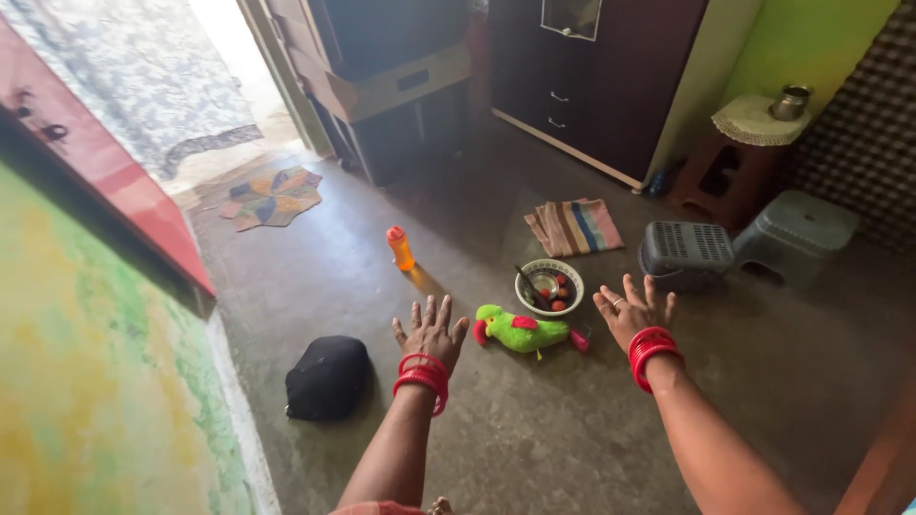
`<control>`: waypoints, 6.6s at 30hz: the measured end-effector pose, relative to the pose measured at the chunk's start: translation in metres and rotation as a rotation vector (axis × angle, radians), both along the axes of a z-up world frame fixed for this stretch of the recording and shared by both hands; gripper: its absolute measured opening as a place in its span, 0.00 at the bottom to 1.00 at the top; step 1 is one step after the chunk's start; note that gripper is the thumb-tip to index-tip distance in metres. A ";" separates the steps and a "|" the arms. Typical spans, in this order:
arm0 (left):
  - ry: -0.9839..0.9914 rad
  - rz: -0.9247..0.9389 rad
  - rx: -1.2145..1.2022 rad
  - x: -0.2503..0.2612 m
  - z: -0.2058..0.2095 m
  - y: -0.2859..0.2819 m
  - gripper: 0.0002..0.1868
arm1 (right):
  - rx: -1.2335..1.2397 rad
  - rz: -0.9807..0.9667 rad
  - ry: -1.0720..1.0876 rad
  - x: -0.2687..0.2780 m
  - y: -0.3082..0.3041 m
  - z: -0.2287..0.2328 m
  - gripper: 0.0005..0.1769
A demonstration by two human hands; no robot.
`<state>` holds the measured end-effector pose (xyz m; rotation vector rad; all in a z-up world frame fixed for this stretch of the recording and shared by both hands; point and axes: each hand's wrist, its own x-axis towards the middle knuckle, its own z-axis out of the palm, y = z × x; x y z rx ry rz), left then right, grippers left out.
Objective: Arranging pillows on a bed and then sorting vegetables into a basket on the floor.
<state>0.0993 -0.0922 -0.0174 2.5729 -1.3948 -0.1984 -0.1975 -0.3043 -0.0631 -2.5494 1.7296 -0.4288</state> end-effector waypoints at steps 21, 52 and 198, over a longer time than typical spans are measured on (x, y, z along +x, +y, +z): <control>0.123 -0.250 -0.054 0.155 -0.017 -0.359 0.37 | 0.219 -0.442 0.076 0.069 -0.191 -0.039 0.38; 0.148 -0.432 0.060 0.151 -0.222 -0.641 0.35 | 0.268 -0.312 0.293 0.169 -0.501 -0.206 0.34; 0.255 -0.373 -0.071 0.146 -0.968 -0.777 0.35 | -0.641 -0.059 -0.069 0.158 -0.584 -0.738 0.37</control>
